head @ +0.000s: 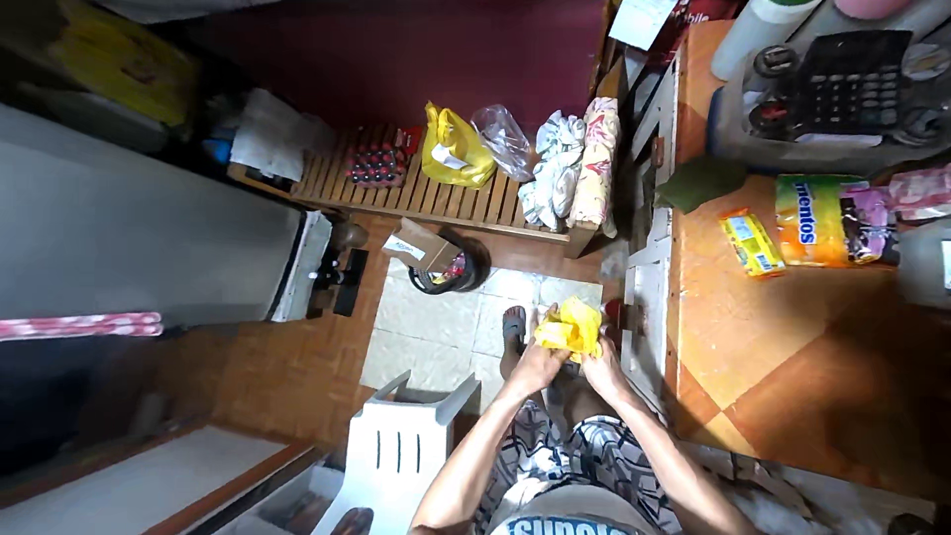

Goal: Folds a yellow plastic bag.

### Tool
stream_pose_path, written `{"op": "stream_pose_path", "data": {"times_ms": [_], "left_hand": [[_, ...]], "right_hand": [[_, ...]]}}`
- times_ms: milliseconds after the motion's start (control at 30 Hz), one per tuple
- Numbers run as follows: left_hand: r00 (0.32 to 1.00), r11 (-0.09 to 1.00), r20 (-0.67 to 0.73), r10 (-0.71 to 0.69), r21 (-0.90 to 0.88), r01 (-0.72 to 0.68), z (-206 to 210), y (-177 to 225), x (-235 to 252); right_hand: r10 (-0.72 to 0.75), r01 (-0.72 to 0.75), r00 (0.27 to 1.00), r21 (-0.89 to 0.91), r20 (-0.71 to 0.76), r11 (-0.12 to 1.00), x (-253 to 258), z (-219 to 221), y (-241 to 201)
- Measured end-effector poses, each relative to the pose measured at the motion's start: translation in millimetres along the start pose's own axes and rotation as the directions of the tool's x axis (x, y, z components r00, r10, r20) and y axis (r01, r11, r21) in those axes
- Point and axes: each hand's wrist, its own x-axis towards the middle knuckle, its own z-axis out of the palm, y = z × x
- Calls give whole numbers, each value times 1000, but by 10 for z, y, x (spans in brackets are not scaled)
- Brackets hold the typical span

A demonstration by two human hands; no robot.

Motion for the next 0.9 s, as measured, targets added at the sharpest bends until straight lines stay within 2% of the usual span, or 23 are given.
{"op": "stream_pose_path", "data": {"times_ms": [67, 100, 133, 200, 233, 333, 433, 500, 567, 633, 700, 733, 767, 833, 900], "left_hand": [[995, 977, -19, 94, 195, -88, -127, -125, 129], [990, 965, 16, 137, 224, -137, -202, -139, 160], [974, 952, 90, 209, 208, -224, -278, -143, 197], [894, 904, 284, 346, 153, -398, -462, -143, 278], [858, 880, 340, 385, 146, -452, -580, -153, 315], [803, 826, 389, 451, 158, -541, -933, -211, 430], [758, 751, 494, 427, 273, -601, -1204, -257, 623], [740, 647, 557, 377, 413, -640, -1304, -224, 774], [789, 565, 532, 306, 566, -601, -1291, -178, 908], [858, 517, 478, 188, 695, -500, -1190, -92, 1044], [890, 554, 454, 50, 729, -403, -1098, 17, 1163], [889, 622, 457, 18, 691, -367, -1100, 46, 1227], [880, 727, 476, 6, 602, -331, -1141, 52, 1292], [835, 912, 547, 62, 308, -269, -1263, 19, 1383], [775, 964, 621, 119, 116, -241, -1347, -20, 1458]], "right_hand": [[32, -25, 996, -86, 88, 996, 97, -27, -40], [75, -50, 981, -142, 176, 989, 152, -19, -54], [101, -57, 962, -174, 254, 983, 222, 4, -52], [69, -4, 940, -189, 335, 982, 351, 61, -30], [43, 15, 936, -163, 349, 987, 413, 84, -52], [-50, 46, 961, 19, 271, 999, 659, 241, 31], [-120, 104, 966, 80, 227, 991, 834, 496, 34], [-39, 17, 973, 95, 228, 995, 948, 604, -154], [77, -87, 970, 34, 231, 996, 1024, 685, -444], [226, -228, 952, -15, 207, 974, 1120, 787, -665], [321, -327, 934, 16, 154, 945, 1225, 823, -744], [338, -345, 931, 25, 138, 938, 1262, 790, -762], [346, -354, 929, 38, 134, 935, 1279, 733, -782], [319, -329, 941, 84, 108, 941, 1298, 658, -705], [251, -263, 962, 128, 104, 956, 1334, 653, -589]]}}
